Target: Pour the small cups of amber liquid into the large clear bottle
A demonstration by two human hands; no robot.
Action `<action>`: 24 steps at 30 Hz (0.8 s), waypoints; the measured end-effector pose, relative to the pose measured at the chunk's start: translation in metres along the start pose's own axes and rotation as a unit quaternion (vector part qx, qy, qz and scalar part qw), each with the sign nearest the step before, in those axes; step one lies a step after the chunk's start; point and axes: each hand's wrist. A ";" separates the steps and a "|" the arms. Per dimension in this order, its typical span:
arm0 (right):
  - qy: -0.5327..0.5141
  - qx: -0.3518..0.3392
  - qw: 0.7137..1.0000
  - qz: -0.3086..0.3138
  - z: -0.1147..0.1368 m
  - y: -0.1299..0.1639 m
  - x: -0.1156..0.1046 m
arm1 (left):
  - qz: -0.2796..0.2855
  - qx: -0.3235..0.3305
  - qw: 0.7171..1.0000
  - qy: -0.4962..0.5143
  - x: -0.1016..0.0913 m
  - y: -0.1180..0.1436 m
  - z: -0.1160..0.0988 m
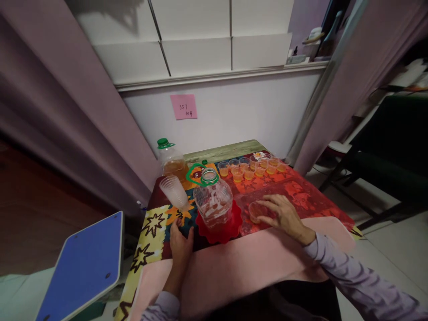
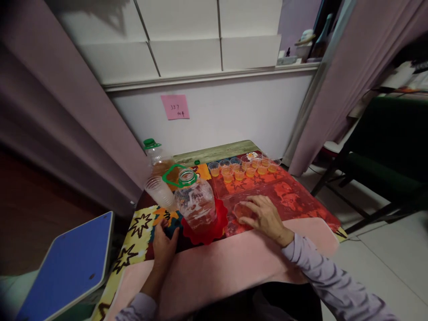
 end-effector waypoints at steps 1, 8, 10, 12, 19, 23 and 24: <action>-0.014 0.002 1.000 -0.008 -0.002 -0.010 -0.003 | 0.000 -0.001 1.000 0.001 0.000 0.000 0.001; -0.018 0.068 0.996 0.048 -0.022 -0.120 0.016 | 0.002 -0.009 1.000 -0.003 0.003 0.000 0.002; 0.028 0.094 0.989 0.107 -0.026 -0.150 0.037 | -0.002 -0.010 1.000 -0.002 0.003 0.001 0.001; 0.059 0.116 0.981 0.144 -0.029 -0.170 0.059 | -0.004 -0.010 1.000 -0.001 0.004 0.001 0.001; 0.067 0.128 0.973 0.179 -0.035 -0.178 0.085 | -0.008 -0.010 1.000 0.002 0.004 0.003 0.001; 0.052 0.104 0.979 0.165 -0.040 -0.146 0.056 | 0.000 -0.011 1.000 0.006 0.004 0.001 0.000; 0.048 0.100 0.981 0.161 -0.042 -0.133 0.046 | 0.001 -0.012 1.000 0.006 0.004 0.001 0.000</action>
Point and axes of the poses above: each hand's wrist, its own y-axis away from the middle knuckle, its own x-axis out of the palm, z = x × y, and after that the axes turned 1 degree about z, right-handed
